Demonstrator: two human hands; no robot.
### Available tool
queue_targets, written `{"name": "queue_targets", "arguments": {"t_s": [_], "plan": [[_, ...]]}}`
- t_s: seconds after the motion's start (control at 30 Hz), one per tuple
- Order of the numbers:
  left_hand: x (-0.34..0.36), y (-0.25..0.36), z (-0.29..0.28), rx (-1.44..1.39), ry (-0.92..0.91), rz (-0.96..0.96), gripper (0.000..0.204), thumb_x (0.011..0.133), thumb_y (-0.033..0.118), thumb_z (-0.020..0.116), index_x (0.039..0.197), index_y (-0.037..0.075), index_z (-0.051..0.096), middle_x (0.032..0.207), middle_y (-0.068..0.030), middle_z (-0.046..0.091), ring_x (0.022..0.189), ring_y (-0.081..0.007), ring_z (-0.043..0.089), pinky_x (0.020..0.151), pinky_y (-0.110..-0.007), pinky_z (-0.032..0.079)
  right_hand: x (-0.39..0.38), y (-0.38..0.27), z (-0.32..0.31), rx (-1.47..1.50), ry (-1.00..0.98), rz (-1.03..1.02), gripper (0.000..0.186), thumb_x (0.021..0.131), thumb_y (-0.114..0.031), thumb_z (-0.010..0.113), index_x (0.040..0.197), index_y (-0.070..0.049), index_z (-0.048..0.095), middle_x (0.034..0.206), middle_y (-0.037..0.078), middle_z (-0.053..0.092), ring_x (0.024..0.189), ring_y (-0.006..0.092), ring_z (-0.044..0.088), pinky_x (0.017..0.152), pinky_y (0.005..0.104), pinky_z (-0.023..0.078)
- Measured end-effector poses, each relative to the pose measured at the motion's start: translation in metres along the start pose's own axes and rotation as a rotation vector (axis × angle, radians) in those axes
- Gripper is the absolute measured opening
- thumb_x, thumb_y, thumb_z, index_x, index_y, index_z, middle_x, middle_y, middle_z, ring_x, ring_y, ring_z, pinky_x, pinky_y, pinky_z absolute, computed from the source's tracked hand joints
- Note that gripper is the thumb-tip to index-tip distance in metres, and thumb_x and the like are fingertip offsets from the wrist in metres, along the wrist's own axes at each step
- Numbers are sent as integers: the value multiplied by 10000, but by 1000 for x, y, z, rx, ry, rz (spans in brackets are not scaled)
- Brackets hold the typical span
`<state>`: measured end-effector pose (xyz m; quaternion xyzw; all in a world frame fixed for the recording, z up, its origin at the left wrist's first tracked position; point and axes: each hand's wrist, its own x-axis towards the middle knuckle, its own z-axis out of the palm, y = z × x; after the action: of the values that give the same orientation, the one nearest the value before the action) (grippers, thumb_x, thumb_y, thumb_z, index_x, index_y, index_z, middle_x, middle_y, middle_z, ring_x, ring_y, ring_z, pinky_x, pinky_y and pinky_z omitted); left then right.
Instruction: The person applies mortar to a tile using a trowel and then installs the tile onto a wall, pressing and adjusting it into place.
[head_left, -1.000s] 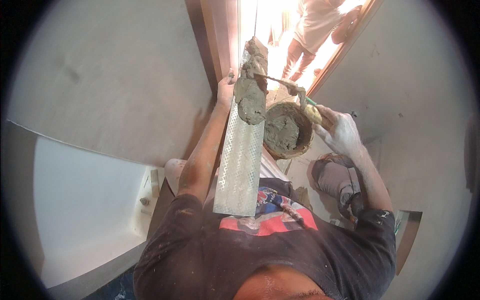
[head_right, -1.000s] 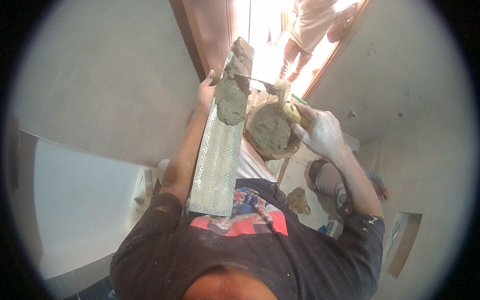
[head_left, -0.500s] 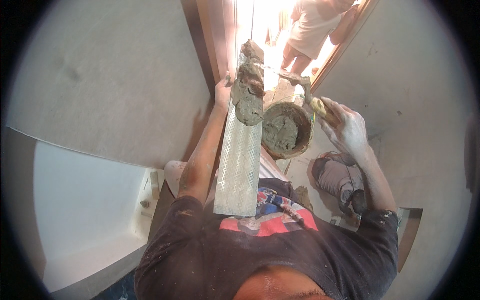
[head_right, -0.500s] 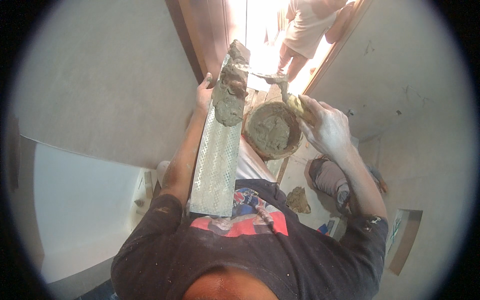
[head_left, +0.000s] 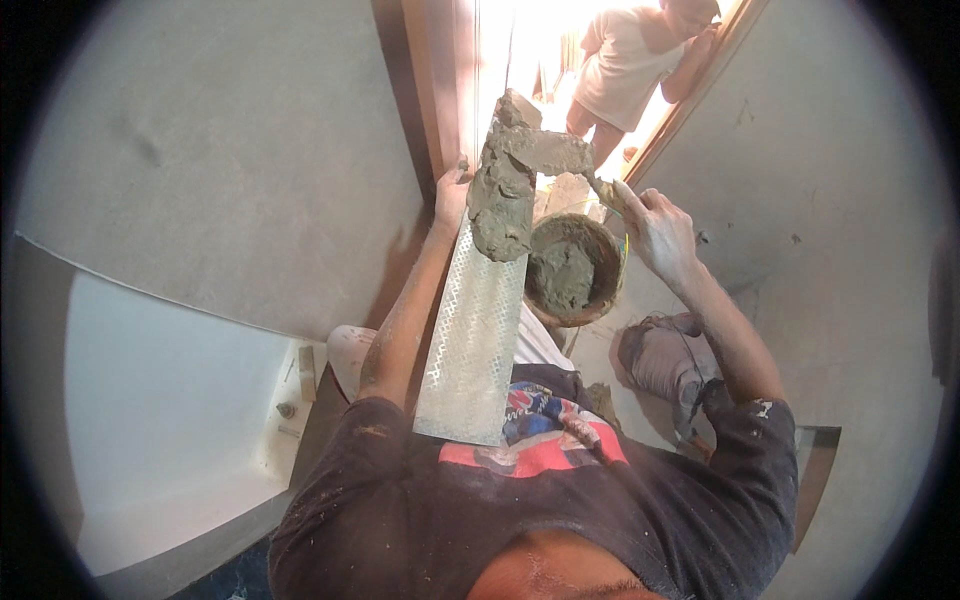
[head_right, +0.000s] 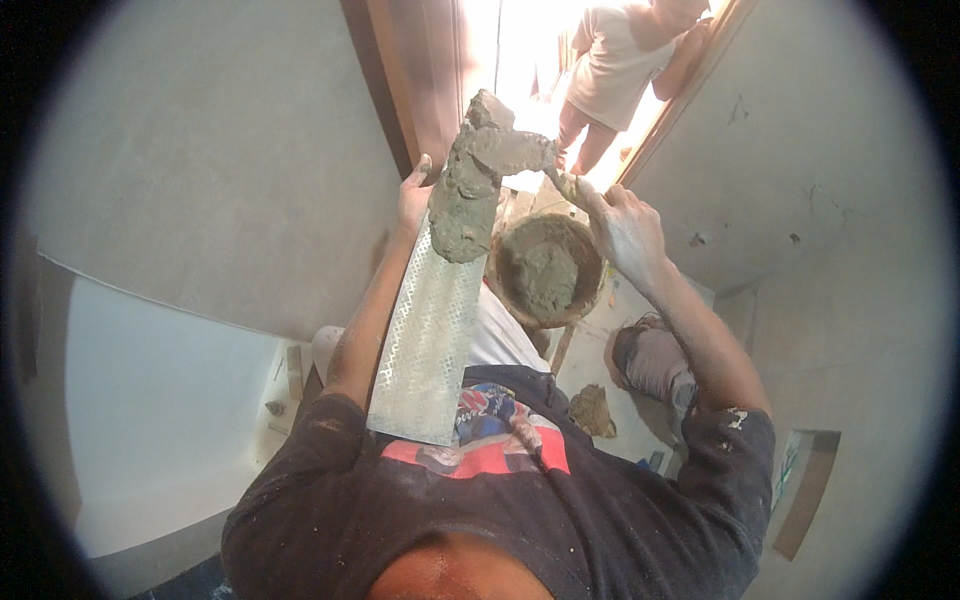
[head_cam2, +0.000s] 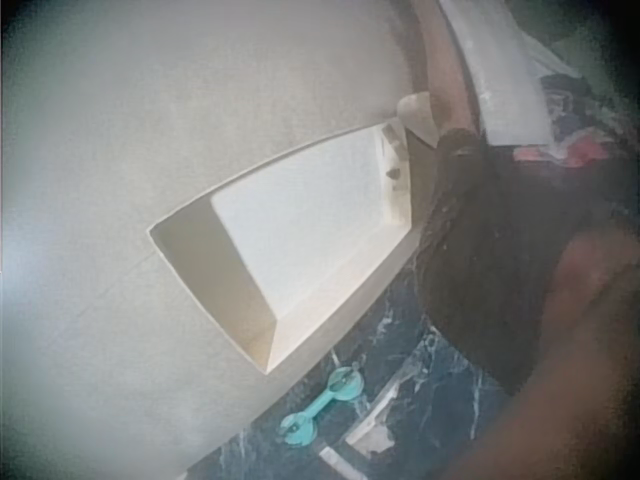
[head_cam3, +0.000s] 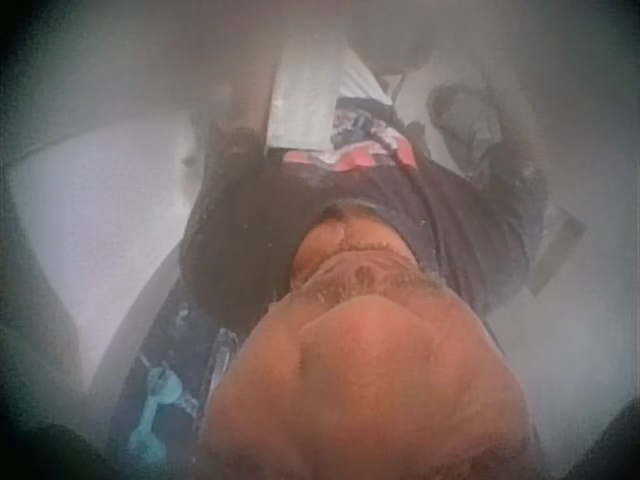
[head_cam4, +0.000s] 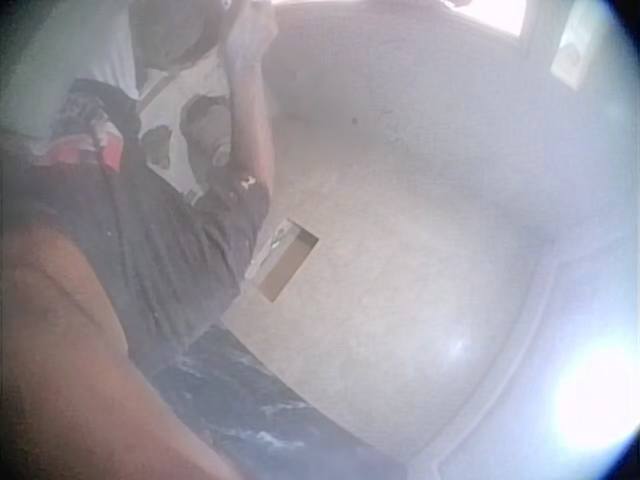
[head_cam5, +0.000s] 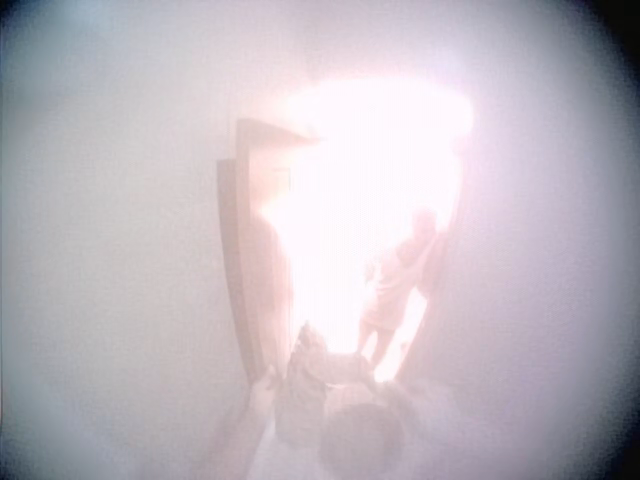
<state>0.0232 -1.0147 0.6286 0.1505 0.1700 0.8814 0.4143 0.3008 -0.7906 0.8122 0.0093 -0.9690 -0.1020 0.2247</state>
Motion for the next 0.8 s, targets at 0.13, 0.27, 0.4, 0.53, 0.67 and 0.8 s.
{"name": "queue_targets", "arguments": {"t_s": [0.13,0.27,0.4,0.53,0.67,0.8], "plan": [[-4,-2,22,-141,-32,-85,589,1070,425,455,1407,-57,494,1403,-209,563,1271,-335,558,1125,-469,412,7,4,1,-9,0,14,474,884,-135,680,1356,-140,638,816,110,632,710,240,685,623,385,589],[-11,-1,21,-146,8,-27,548,1087,393,431,1366,-69,529,1337,-211,610,1212,-327,604,1092,-458,453,11,3,-5,-21,25,-13,477,869,-136,696,1344,-141,647,827,109,643,718,243,695,620,389,593],[-14,-8,75,-102,-47,-143,615,1066,441,451,1399,-75,489,1392,-238,555,1261,-347,560,1116,-465,419,-10,22,-5,-4,2,90,505,881,-194,724,1379,-198,638,849,69,643,746,241,694,665,394,589],[-23,0,81,-29,37,-133,709,1044,518,466,1405,-92,479,1386,-260,557,1251,-380,563,1129,-491,402,-13,22,-27,166,-99,231,478,880,-173,725,1349,-124,646,1026,154,717,861,250,737,763,367,610],[-38,7,104,-68,77,-134,746,1043,522,475,1395,-136,478,1426,-279,533,1295,-379,545,1139,-479,400,-34,21,-59,650,-18,445,456,914,-175,726,1330,-21,622,1189,183,714,1030,252,713,927,372,562],[-34,15,75,-5,102,-104,705,1054,479,493,1412,-129,468,1420,-266,535,1288,-345,551,1129,-456,420,-57,33,-73,760,-240,620,435,890,-125,739,1278,44,637,1093,141,727,1032,192,677,963,336,517]]}}
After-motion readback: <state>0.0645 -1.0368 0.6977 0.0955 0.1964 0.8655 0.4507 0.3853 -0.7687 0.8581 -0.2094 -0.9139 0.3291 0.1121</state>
